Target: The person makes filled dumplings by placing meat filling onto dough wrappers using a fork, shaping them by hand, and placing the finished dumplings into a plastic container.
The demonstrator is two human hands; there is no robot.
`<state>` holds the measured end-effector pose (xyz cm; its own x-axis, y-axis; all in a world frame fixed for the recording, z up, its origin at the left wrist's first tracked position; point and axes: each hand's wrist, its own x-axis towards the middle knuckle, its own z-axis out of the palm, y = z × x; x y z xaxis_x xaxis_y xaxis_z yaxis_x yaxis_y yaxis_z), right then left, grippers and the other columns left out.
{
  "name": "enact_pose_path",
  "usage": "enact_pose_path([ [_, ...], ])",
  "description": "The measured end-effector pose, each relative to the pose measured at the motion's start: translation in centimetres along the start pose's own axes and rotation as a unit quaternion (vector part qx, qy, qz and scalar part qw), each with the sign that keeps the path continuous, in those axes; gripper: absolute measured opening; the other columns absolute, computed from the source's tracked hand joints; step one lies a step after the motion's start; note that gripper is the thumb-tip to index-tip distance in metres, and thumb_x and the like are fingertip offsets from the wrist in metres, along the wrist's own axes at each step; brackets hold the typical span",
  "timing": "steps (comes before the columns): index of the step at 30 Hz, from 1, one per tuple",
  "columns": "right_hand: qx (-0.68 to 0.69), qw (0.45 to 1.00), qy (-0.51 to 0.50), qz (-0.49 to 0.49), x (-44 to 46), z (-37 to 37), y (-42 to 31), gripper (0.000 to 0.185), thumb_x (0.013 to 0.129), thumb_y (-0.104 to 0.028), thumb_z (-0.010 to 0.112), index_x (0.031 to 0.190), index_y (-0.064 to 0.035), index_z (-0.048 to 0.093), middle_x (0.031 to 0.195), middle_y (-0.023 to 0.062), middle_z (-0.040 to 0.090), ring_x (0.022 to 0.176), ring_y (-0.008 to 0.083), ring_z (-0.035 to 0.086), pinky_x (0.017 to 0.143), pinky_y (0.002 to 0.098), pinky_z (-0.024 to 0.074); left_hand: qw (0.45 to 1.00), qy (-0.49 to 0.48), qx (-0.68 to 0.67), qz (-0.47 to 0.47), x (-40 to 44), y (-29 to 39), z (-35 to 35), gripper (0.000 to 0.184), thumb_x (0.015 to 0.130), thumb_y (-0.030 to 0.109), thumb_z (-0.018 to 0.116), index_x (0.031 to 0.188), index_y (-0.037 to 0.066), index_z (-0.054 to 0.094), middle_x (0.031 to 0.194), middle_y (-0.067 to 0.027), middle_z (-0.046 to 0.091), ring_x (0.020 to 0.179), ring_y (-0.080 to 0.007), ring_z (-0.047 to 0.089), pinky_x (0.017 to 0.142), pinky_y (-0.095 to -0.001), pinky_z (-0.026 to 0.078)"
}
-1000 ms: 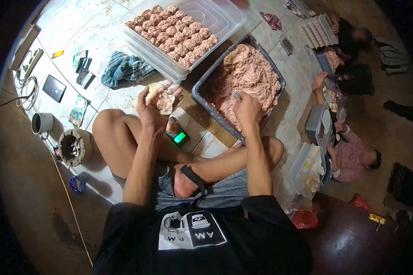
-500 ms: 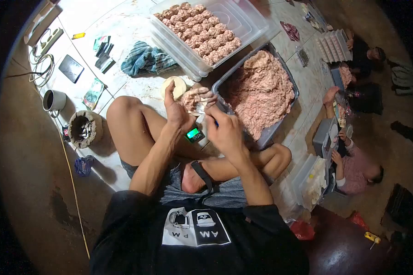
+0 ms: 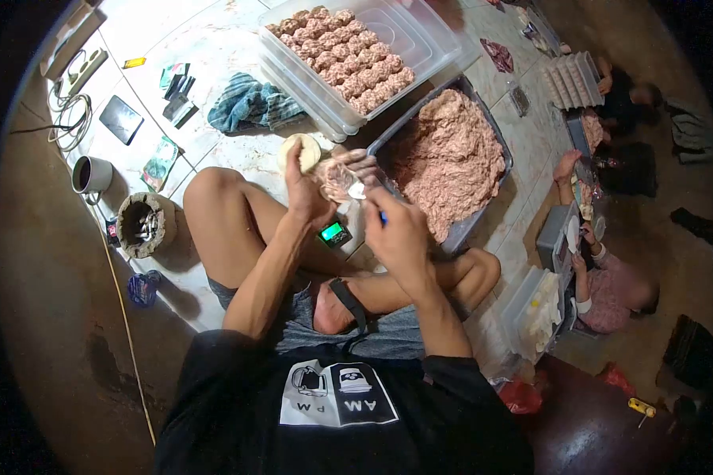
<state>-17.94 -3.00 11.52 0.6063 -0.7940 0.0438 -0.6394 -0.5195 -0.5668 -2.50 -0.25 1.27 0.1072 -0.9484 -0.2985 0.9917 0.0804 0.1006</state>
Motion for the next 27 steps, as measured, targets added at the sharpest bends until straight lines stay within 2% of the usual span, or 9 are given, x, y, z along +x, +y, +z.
enact_pose_path([
  [3, -0.081, 0.993, -0.080, 0.014, 0.3, -1.0, 1.7, 0.020, 0.095, -0.015, 0.074, 0.112, -0.0057, 0.074, 0.089, 0.0226, 0.074, 0.080, 0.0416, 0.073, 0.068, 0.0441, 0.0561, 1.000, -0.002, -0.010, 0.003, 0.9, -1.2, -2.6, 0.103, 0.097, 0.079, 0.035, 0.138, -0.013, 0.055, 0.129, -0.0301, 0.068, 0.112, -0.0395, 0.070, 0.106, -0.0497, 0.056],
  [6, -0.003, 0.996, 0.036, 0.076, 0.1, -3.7, -0.6, 0.023, 0.094, -0.021, 0.075, 0.111, -0.0056, 0.074, 0.083, 0.0228, 0.072, 0.076, 0.0444, 0.072, 0.068, 0.0503, 0.0546, 1.000, -0.015, -0.009, 0.014, 0.2, -0.4, -2.1, 0.102, 0.097, 0.078, 0.036, 0.145, -0.011, 0.052, 0.134, -0.0287, 0.066, 0.117, -0.0399, 0.069, 0.108, -0.0510, 0.055],
  [10, 0.057, 0.988, 0.024, 0.138, 0.9, -1.3, 2.6, 0.022, 0.096, -0.022, 0.078, 0.104, -0.0013, 0.076, 0.067, 0.0098, 0.061, 0.061, 0.0109, 0.052, 0.060, 0.0331, 0.0466, 0.996, -0.078, -0.011, -0.050, -0.1, -1.8, -0.5, 0.096, 0.101, 0.073, 0.034, 0.152, -0.007, 0.048, 0.144, -0.0263, 0.062, 0.128, -0.0411, 0.065, 0.113, -0.0510, 0.052],
  [12, 0.071, 0.990, -0.022, 0.119, 1.6, 0.9, 3.3, 0.023, 0.097, -0.023, 0.080, 0.097, 0.0003, 0.077, 0.068, 0.0018, 0.061, 0.065, 0.0064, 0.048, 0.057, 0.0298, 0.0407, 0.998, -0.059, 0.035, 0.005, -0.4, -2.9, 0.1, 0.087, 0.106, 0.067, 0.034, 0.151, -0.006, 0.049, 0.144, -0.0258, 0.063, 0.130, -0.0393, 0.064, 0.115, -0.0503, 0.051],
  [16, 0.219, 0.972, -0.027, 0.084, 1.0, -2.1, 0.2, 0.025, 0.100, -0.023, 0.076, 0.093, 0.0008, 0.075, 0.068, -0.0003, 0.064, 0.065, 0.0059, 0.051, 0.057, 0.0294, 0.0418, 0.966, -0.201, -0.049, -0.157, -1.3, -0.3, -1.2, 0.071, 0.109, 0.056, 0.040, 0.143, -0.005, 0.055, 0.135, -0.0255, 0.069, 0.120, -0.0368, 0.071, 0.105, -0.0483, 0.058],
  [18, 0.289, 0.952, -0.020, 0.099, 0.6, -3.0, 0.0, 0.027, 0.102, -0.025, 0.074, 0.092, 0.0007, 0.074, 0.068, -0.0003, 0.063, 0.065, 0.0048, 0.052, 0.057, 0.0288, 0.0418, 0.932, -0.043, 0.359, -0.033, -0.4, -1.2, -2.2, 0.038, 0.103, 0.038, 0.065, 0.115, 0.002, 0.067, 0.109, -0.0108, 0.075, 0.095, -0.0180, 0.074, 0.085, -0.0345, 0.062],
  [20, 0.269, 0.957, -0.005, 0.109, 0.7, -3.3, 0.3, 0.030, 0.104, -0.025, 0.072, 0.090, 0.0014, 0.074, 0.069, -0.0043, 0.061, 0.066, 0.0013, 0.050, 0.056, 0.0257, 0.0394, 0.828, -0.143, 0.496, 0.217, -0.6, -2.7, -2.2, 0.021, 0.094, 0.021, 0.078, 0.100, 0.005, 0.066, 0.093, -0.0008, 0.069, 0.080, -0.0104, 0.067, 0.073, -0.0291, 0.058],
  [25, 0.058, 0.972, 0.225, 0.042, -1.5, -1.2, 3.2, 0.024, 0.105, -0.019, 0.068, 0.113, 0.0031, 0.071, 0.088, 0.0103, 0.071, 0.080, 0.0180, 0.067, 0.072, 0.0361, 0.0534, 0.898, -0.099, 0.400, 0.154, -2.2, -2.2, -0.1, 0.027, 0.084, 0.004, 0.086, 0.097, 0.005, 0.062, 0.087, 0.0023, 0.063, 0.085, -0.0062, 0.062, 0.078, -0.0255, 0.054],
  [27, 0.153, 0.972, 0.166, 0.056, -3.8, 1.9, 7.5, 0.021, 0.105, -0.015, 0.067, 0.113, 0.0033, 0.071, 0.092, 0.0114, 0.073, 0.085, 0.0179, 0.069, 0.075, 0.0356, 0.0540, 0.880, -0.108, 0.423, 0.187, -1.9, -2.5, -0.3, 0.026, 0.086, 0.005, 0.085, 0.099, 0.005, 0.062, 0.089, 0.0014, 0.065, 0.086, -0.0069, 0.062, 0.080, -0.0255, 0.054],
])
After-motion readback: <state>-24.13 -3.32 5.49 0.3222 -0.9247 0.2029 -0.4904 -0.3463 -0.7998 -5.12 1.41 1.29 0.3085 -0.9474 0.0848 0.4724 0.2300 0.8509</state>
